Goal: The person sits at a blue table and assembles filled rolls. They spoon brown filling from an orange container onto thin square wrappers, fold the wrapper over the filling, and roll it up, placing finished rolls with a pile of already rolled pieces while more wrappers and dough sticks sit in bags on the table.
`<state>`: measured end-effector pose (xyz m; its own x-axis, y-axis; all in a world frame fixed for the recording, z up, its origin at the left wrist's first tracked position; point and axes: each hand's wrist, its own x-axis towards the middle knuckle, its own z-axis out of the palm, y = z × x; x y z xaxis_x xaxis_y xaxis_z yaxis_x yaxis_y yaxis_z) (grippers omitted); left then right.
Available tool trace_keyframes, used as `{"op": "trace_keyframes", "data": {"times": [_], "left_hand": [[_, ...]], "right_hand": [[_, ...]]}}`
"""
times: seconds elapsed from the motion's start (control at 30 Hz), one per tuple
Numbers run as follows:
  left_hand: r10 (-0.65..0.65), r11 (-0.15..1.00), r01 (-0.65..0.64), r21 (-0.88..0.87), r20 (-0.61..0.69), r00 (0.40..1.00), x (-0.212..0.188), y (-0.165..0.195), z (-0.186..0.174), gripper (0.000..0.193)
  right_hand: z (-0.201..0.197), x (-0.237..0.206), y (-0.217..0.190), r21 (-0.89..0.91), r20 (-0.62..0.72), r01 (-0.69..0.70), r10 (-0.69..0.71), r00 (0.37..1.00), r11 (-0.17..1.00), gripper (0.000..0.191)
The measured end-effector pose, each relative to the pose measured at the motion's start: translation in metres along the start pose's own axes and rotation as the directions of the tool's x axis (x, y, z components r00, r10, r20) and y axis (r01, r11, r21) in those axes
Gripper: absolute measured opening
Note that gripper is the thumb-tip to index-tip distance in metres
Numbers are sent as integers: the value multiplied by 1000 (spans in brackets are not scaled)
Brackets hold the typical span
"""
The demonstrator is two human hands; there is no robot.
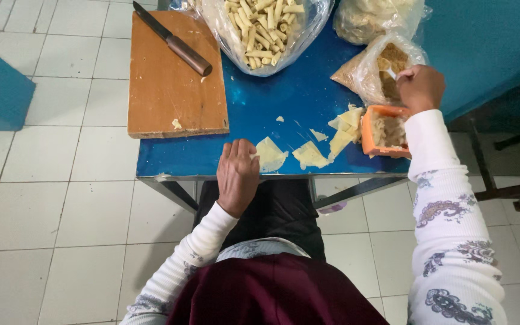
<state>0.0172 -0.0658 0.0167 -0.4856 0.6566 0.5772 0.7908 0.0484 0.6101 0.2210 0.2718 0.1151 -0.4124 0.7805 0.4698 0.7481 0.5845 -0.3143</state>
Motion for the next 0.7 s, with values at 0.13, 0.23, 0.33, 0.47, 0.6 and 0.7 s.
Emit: {"op": "trace_keyframes", "data": {"times": [0.13, 0.23, 0.33, 0.47, 0.6, 0.7], "left_hand": [[-15, 999, 14, -35, -25, 1000, 1, 0, 0, 19], [-42, 997, 40, -68, -37, 998, 2, 0, 2, 18], [-81, 990, 78, -117, -27, 996, 4, -3, 2, 17], [-163, 965, 164, -206, 25, 986, 6, -9, 1, 22], [-151, 954, 151, -257, 20, 988, 3, -10, 1, 33], [-110, 960, 99, -262, -30, 993, 0, -10, 2, 38]], "right_hand": [[-7, -2, 25, 222, 56, -69, 58, 997, 973, 8], [-10, -10, 41, 504, 125, -169, 122, 985, 847, 11], [-18, -24, 45, 608, 229, -223, 101, 968, 762, 16], [-27, -67, 15, 655, 373, -295, 42, 927, 695, 22], [-7, -111, -38, 635, 551, -355, -80, 831, 686, 17], [11, -139, -74, 629, 504, -142, -261, 823, 764, 12]]}}
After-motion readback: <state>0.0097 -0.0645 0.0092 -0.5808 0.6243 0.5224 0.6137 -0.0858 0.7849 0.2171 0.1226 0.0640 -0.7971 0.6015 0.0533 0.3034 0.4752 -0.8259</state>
